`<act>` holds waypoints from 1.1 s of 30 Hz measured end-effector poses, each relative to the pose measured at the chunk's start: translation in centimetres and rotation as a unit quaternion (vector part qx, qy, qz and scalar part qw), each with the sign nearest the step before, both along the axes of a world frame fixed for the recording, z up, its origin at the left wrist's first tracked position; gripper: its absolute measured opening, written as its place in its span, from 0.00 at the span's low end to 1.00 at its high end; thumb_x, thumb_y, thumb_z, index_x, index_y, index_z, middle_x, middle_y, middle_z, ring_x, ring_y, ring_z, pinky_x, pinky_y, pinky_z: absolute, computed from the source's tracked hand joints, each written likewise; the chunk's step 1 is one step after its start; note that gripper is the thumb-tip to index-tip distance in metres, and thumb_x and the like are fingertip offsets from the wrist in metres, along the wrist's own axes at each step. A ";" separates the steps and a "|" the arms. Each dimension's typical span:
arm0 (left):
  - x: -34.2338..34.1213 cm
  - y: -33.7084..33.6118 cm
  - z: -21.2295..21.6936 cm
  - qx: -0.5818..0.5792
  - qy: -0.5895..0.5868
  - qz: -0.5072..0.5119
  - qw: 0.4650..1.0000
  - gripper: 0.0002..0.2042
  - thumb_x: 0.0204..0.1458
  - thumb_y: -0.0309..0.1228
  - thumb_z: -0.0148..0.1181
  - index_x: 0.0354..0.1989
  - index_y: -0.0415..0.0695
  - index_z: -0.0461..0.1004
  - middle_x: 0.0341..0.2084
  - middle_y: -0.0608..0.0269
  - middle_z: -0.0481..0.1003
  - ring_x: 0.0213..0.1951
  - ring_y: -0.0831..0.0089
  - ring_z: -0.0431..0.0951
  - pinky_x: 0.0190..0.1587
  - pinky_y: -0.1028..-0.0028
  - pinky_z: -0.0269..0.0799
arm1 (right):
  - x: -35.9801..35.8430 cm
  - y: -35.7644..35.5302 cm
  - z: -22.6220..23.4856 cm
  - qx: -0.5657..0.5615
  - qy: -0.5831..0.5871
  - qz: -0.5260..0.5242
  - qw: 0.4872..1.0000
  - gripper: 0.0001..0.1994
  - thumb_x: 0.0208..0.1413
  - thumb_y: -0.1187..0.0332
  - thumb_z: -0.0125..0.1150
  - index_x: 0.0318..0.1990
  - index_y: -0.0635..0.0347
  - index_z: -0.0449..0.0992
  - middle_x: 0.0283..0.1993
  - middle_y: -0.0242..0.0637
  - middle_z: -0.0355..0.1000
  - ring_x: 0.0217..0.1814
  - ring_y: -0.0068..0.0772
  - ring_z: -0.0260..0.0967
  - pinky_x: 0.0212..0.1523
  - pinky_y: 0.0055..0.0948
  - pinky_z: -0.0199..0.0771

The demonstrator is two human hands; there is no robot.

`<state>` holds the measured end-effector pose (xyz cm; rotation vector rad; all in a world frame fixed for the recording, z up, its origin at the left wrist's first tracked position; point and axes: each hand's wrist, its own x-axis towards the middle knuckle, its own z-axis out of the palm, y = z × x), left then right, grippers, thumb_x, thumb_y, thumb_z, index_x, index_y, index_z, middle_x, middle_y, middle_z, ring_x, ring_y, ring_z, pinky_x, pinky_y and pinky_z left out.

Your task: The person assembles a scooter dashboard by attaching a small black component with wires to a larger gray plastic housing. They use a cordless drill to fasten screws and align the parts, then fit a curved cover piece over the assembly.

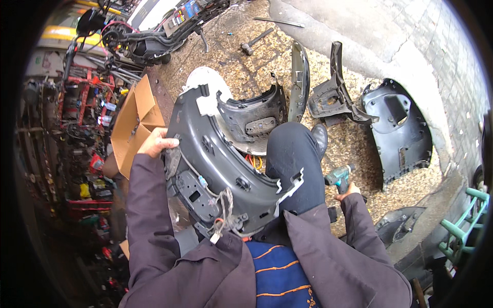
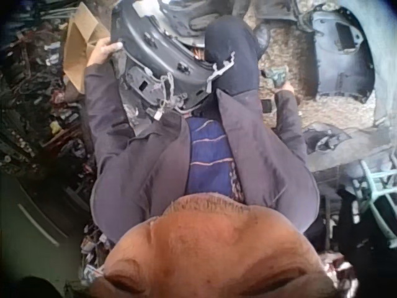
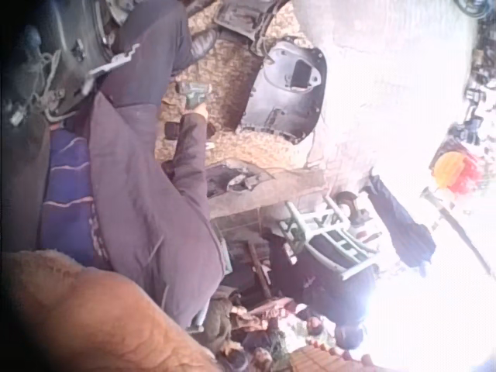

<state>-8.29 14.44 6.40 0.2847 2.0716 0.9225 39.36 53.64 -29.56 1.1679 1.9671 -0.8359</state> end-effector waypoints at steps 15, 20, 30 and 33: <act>0.9 -6.5 -0.7 0.191 0.028 -0.037 0.981 0.20 0.38 0.32 0.77 0.40 0.35 0.81 0.32 0.68 0.80 0.35 0.81 0.75 0.42 0.76 0.71 | -11.8 2.1 31.6 -0.094 0.679 -0.063 0.726 0.22 0.49 0.65 0.70 0.49 0.68 0.72 0.38 0.44 0.76 0.36 0.38 0.76 0.40 0.37 0.79; 0.9 -7.5 -2.4 0.203 0.095 0.006 0.975 0.16 0.48 0.38 0.73 0.34 0.35 0.82 0.28 0.68 0.80 0.31 0.82 0.75 0.38 0.76 0.71 | -17.9 -3.1 39.9 -0.154 0.699 -0.062 0.695 0.25 0.49 0.71 0.68 0.55 0.68 0.70 0.36 0.41 0.74 0.35 0.38 0.75 0.40 0.36 0.79; 4.1 -12.3 -3.4 0.523 -0.102 0.404 0.743 0.12 0.56 0.23 0.46 0.44 0.33 0.73 0.38 0.52 0.78 0.39 0.69 0.77 0.39 0.76 0.77 | -24.7 -13.2 45.6 -0.311 0.587 0.128 0.736 0.24 0.47 0.70 0.78 0.51 0.63 0.75 0.35 0.36 0.77 0.33 0.30 0.76 0.36 0.31 0.79; 5.1 -12.9 -3.7 0.587 -0.107 0.391 0.701 0.16 0.49 0.15 0.42 0.46 0.29 0.72 0.44 0.48 0.76 0.48 0.61 0.79 0.53 0.69 0.80 | -26.5 -15.3 45.3 -0.324 0.567 0.186 0.734 0.27 0.46 0.72 0.75 0.56 0.63 0.73 0.44 0.38 0.76 0.44 0.33 0.75 0.47 0.33 0.76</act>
